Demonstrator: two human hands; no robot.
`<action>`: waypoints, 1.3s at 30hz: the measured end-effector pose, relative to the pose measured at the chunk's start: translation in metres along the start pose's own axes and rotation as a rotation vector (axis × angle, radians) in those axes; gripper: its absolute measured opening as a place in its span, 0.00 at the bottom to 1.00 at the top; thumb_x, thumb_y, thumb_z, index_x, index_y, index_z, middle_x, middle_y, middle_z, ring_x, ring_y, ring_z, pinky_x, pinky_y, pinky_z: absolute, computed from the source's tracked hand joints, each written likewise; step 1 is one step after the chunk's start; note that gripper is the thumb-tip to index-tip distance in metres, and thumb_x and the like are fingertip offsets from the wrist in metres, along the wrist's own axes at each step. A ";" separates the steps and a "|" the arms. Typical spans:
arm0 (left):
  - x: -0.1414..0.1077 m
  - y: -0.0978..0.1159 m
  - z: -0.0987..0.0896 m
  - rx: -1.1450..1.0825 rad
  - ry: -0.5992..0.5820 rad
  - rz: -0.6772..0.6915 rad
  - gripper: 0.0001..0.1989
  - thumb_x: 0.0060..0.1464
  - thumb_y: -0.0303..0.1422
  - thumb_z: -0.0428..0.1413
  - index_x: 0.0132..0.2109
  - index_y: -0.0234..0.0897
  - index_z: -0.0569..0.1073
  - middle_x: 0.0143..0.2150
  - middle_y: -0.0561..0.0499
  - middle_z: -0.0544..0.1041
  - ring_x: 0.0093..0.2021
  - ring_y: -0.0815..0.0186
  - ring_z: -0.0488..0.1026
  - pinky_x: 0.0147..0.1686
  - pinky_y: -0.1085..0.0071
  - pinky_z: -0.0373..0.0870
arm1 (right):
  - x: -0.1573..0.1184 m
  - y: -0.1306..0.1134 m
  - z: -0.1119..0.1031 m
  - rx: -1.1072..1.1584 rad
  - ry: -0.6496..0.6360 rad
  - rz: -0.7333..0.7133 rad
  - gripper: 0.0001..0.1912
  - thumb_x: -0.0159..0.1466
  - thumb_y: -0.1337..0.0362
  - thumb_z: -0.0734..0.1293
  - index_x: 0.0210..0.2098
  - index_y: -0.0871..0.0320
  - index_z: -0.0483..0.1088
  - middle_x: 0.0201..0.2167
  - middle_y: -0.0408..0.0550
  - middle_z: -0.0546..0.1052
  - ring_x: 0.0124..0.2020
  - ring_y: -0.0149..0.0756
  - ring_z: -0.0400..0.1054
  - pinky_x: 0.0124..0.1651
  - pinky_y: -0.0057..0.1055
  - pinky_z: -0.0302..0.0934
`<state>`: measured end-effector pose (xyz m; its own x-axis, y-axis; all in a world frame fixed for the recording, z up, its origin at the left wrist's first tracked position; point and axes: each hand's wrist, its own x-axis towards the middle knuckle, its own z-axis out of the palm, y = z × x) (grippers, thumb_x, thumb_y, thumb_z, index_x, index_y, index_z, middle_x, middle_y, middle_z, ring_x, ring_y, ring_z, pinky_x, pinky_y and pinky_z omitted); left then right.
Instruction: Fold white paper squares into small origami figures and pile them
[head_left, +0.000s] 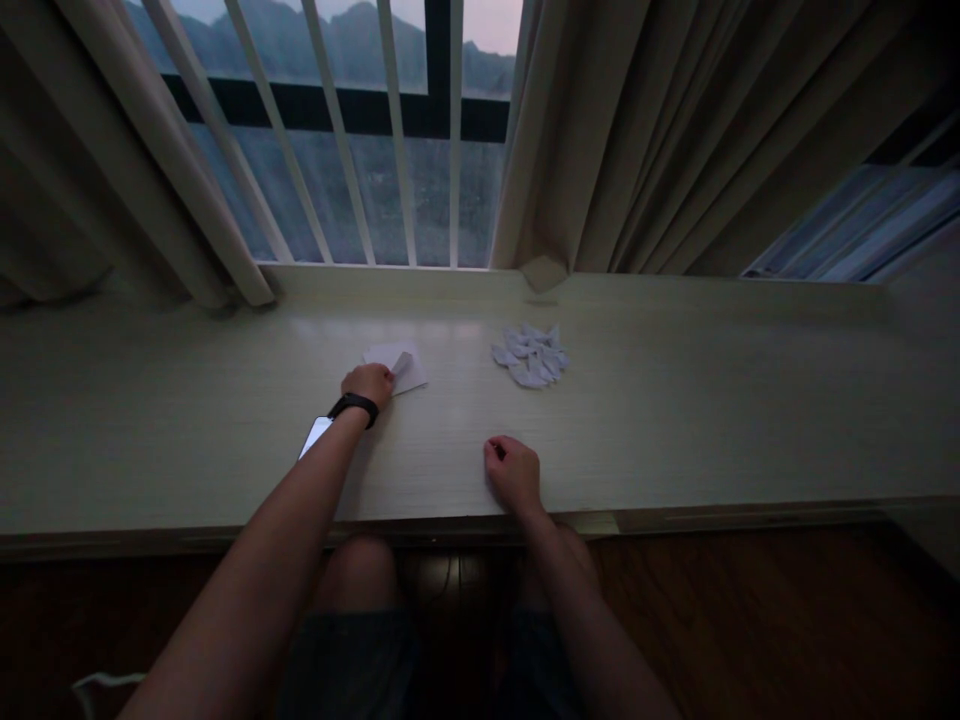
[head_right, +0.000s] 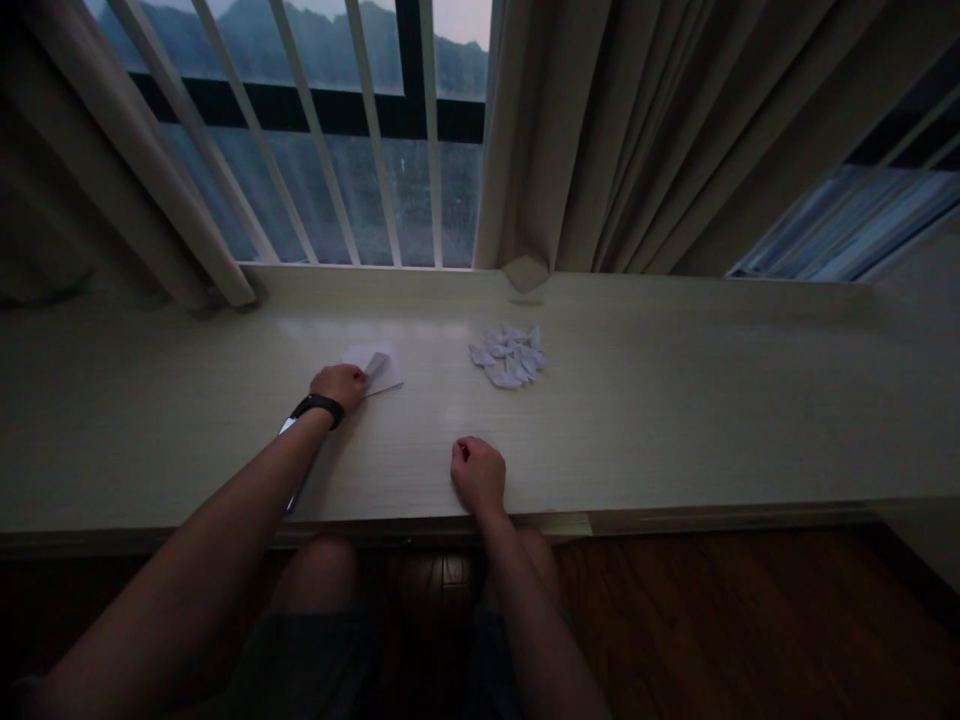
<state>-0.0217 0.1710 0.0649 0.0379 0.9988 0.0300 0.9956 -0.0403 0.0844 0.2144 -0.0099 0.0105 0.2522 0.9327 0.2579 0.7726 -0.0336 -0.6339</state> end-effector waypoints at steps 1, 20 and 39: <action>0.000 -0.001 -0.001 -0.019 0.005 -0.020 0.19 0.55 0.41 0.47 0.43 0.36 0.78 0.43 0.38 0.77 0.42 0.54 0.73 0.40 0.63 0.67 | 0.000 0.000 0.000 -0.002 0.000 0.002 0.11 0.60 0.63 0.60 0.32 0.55 0.75 0.30 0.47 0.78 0.31 0.36 0.69 0.36 0.28 0.57; -0.086 0.033 -0.007 0.093 0.015 0.315 0.17 0.57 0.28 0.44 0.39 0.32 0.77 0.38 0.35 0.77 0.39 0.52 0.74 0.36 0.61 0.66 | -0.002 0.002 0.003 -0.039 0.009 -0.005 0.11 0.60 0.63 0.62 0.38 0.55 0.75 0.33 0.47 0.77 0.34 0.36 0.69 0.38 0.29 0.59; -0.187 0.024 0.044 -0.663 0.113 0.478 0.21 0.49 0.25 0.53 0.52 0.40 0.71 0.54 0.48 0.73 0.58 0.62 0.65 0.58 0.60 0.61 | -0.014 0.011 0.002 0.137 -0.148 -0.127 0.12 0.57 0.69 0.66 0.37 0.47 0.77 0.41 0.39 0.79 0.44 0.35 0.72 0.50 0.34 0.63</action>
<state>-0.0016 -0.0156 0.0179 0.4011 0.8625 0.3084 0.6157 -0.5032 0.6064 0.2186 -0.0229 -0.0014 0.0618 0.9691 0.2386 0.7043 0.1271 -0.6985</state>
